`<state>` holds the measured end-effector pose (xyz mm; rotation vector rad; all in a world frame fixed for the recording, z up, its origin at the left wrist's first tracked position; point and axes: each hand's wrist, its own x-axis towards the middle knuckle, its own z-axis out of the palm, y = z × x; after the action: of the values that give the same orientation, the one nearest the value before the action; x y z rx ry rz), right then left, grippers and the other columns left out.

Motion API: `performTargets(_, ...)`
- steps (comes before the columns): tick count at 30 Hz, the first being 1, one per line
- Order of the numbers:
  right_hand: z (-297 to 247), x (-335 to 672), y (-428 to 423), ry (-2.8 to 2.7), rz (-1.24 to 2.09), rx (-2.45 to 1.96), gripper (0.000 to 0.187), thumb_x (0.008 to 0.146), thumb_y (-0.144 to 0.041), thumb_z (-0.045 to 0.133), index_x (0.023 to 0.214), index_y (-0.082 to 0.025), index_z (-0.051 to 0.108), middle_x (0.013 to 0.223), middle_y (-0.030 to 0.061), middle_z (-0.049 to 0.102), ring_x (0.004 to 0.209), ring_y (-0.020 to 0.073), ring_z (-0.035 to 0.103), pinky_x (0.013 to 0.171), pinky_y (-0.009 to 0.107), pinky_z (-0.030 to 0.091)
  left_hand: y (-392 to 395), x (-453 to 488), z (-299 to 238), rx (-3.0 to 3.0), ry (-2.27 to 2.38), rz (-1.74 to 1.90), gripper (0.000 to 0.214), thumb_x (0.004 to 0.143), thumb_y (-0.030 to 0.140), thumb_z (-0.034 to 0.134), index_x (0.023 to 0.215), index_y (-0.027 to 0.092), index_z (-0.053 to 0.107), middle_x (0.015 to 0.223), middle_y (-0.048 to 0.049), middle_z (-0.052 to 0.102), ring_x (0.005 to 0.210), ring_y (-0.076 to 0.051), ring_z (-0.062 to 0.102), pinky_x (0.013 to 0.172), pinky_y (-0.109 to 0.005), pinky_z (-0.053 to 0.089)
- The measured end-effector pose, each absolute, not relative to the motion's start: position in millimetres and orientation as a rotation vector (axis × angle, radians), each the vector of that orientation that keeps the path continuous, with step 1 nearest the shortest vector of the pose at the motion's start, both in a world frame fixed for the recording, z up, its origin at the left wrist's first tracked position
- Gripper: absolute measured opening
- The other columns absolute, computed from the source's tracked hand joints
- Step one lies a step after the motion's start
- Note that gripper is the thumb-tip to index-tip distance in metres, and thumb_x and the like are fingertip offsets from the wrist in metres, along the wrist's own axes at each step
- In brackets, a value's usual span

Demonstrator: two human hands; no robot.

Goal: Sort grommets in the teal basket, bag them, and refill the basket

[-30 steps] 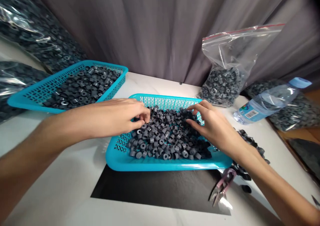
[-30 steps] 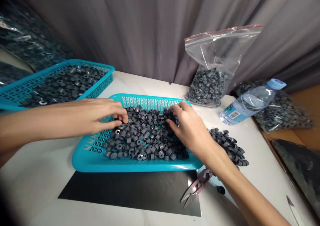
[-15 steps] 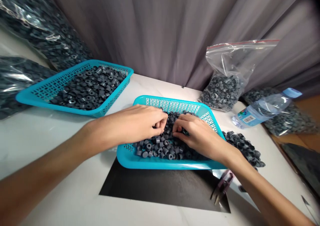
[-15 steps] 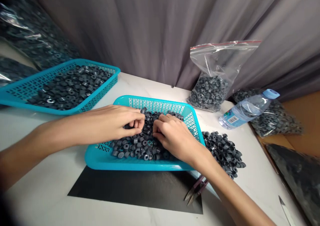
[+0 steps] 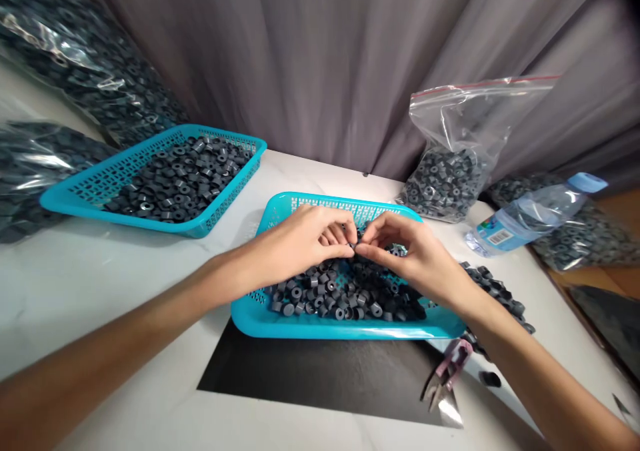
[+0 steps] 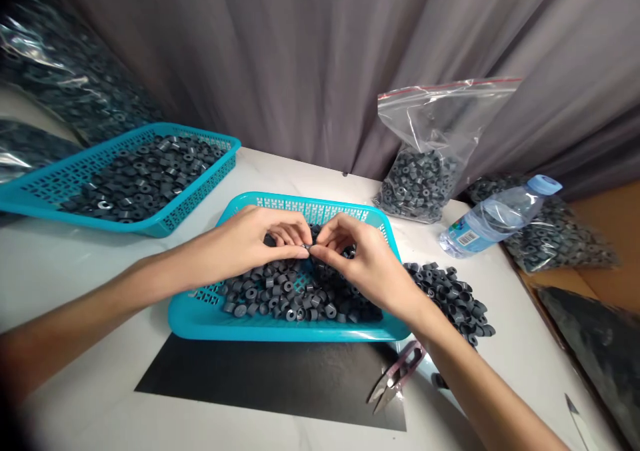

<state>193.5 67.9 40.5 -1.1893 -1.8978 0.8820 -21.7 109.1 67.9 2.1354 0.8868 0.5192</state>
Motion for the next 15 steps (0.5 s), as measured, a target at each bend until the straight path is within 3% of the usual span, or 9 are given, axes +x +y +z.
performTargets(3,40.8,207.9,71.3,-1.945,0.736,-1.279,0.02,0.093,-0.037,0.07,0.1,-0.019,0.067,0.095,0.005,0.071,0.084,0.0187,0.066,0.079,0.034,0.052,115.7,-26.9,70.6,2.118,0.9,0.507,0.009,0.086,0.024,0.074,0.091,0.016,0.072,0.085,-0.0025,0.077,0.081,-0.017,0.073,0.077,-0.029,0.056)
performTargets(7,45.9,211.6,69.3,-2.118,0.514,-1.359,0.023,0.093,-0.038,0.07,0.11,-0.022,0.071,0.11,0.0073,0.072,0.102,0.0235,0.065,0.094,0.041,0.05,118.4,-29.7,70.7,2.074,0.868,0.498,0.014,0.085,0.026,0.075,0.095,0.016,0.072,0.09,-0.0033,0.078,0.084,-0.017,0.074,0.08,-0.03,0.057)
performTargets(11,46.1,194.4,66.0,-2.005,0.906,-1.163,0.029,0.098,-0.046,0.063,0.112,-0.023,0.072,0.107,0.005,0.076,0.098,0.0197,0.07,0.091,0.035,0.054,111.8,-25.5,71.2,2.069,0.797,0.525,0.014,0.089,0.026,0.071,0.1,0.017,0.071,0.093,-0.003,0.079,0.087,-0.017,0.075,0.079,-0.028,0.057)
performTargets(15,40.4,185.7,66.5,-1.756,1.141,-1.093,0.033,0.09,-0.051,0.073,0.099,-0.019,0.076,0.092,0.0046,0.078,0.084,0.0182,0.072,0.08,0.032,0.057,104.0,-20.8,75.5,2.158,0.849,0.552,0.007,0.088,0.021,0.07,0.095,0.019,0.07,0.081,0.0005,0.078,0.078,-0.016,0.075,0.072,-0.026,0.054)
